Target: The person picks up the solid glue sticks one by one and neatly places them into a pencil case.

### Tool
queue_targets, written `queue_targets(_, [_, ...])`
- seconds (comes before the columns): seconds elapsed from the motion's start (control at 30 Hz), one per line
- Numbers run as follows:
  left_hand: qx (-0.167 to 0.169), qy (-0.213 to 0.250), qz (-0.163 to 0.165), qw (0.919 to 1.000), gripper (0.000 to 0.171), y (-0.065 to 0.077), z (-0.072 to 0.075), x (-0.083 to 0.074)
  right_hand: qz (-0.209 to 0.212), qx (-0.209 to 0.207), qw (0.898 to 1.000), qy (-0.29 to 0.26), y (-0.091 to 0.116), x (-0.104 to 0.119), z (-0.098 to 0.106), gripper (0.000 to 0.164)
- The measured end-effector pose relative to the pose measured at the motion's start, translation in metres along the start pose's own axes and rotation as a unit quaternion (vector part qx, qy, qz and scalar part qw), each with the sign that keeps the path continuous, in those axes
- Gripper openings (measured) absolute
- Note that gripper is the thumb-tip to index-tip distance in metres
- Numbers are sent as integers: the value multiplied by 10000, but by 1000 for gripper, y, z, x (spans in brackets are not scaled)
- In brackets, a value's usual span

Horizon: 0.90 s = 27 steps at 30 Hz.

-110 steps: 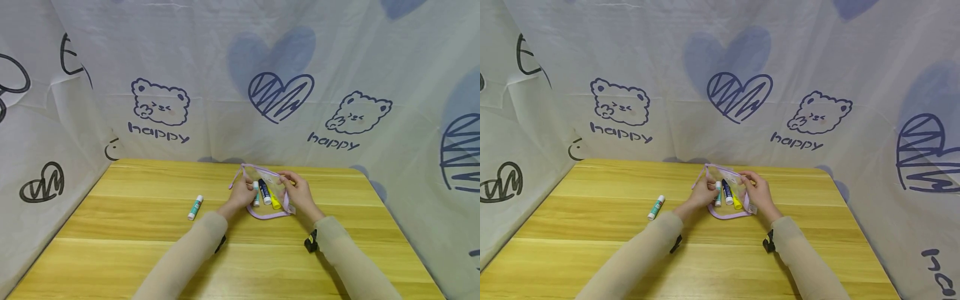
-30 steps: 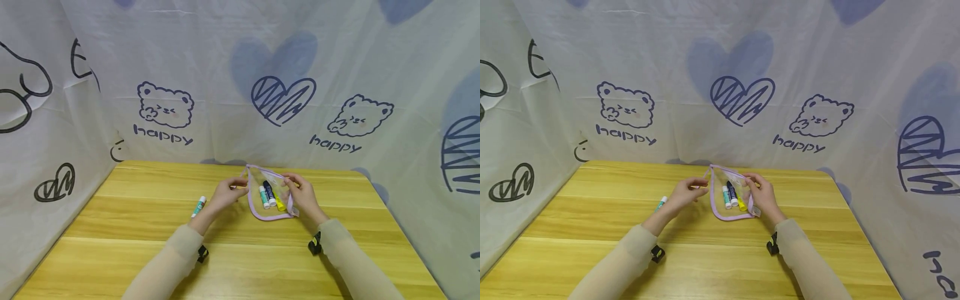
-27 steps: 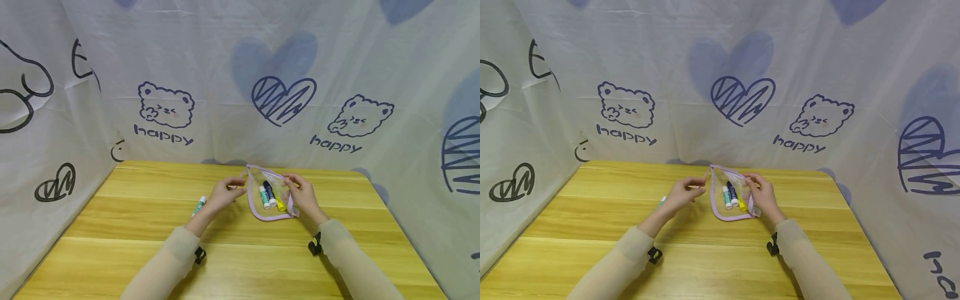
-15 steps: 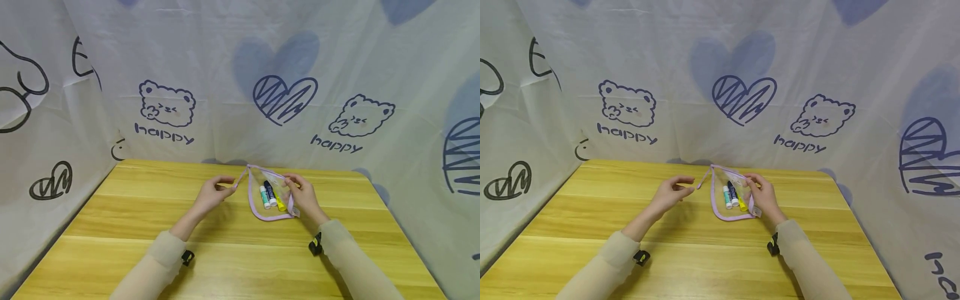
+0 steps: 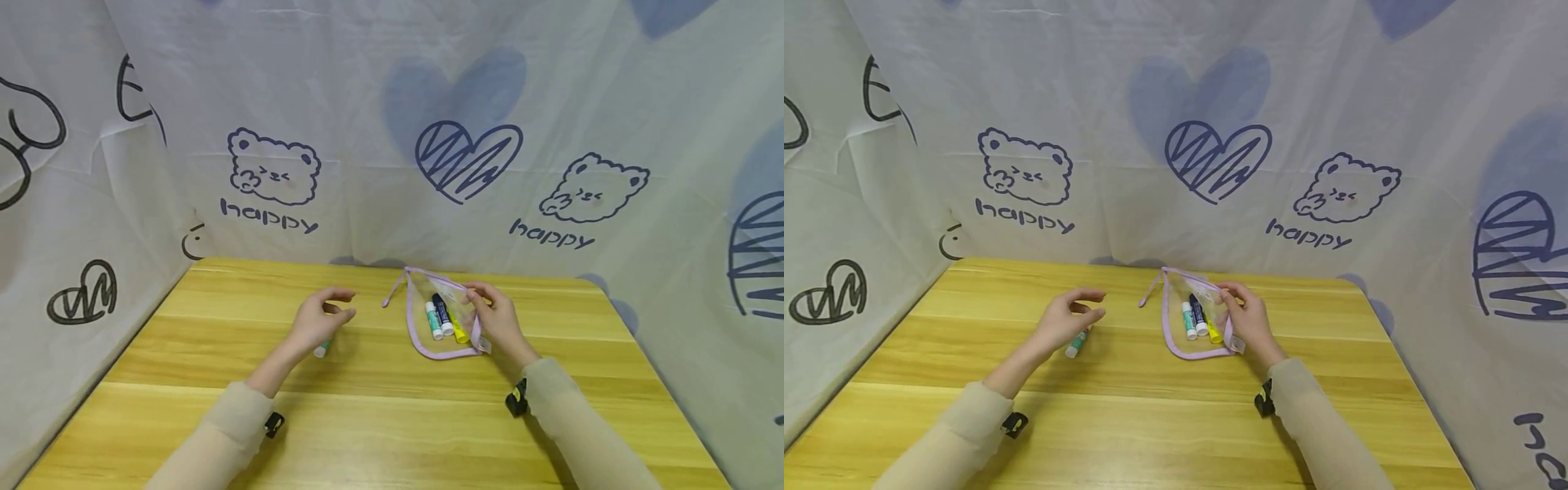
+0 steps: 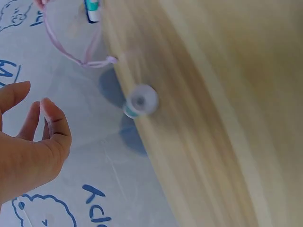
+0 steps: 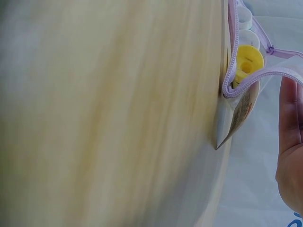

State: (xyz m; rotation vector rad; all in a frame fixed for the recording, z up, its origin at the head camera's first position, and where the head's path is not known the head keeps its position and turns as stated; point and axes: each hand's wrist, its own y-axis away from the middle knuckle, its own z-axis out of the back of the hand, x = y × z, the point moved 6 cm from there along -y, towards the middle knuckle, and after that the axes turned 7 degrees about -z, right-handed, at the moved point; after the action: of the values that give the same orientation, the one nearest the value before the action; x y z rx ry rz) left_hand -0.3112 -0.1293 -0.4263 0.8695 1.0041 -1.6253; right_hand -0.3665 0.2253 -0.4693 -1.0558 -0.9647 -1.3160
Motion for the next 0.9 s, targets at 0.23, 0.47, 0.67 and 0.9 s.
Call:
queue_targets(0.23, [158, -383, 144, 9990, 36, 3, 11, 20, 16, -31, 9999, 98, 1, 2, 0, 32])
queue_targets(0.47, [340, -874, 232, 9953, 39, 5, 19, 36, 88, 2, 9996, 254, 1, 3, 1, 32])
queue_targets(0.67, [646, -1183, 189, 9907, 40, 5, 19, 42, 13, 2, 10000, 91, 3, 2, 1, 32])
queue_targets(0.9, [882, -1320, 284, 9869, 41, 5, 13, 53, -138, -41, 9998, -154, 2, -1, 2, 30])
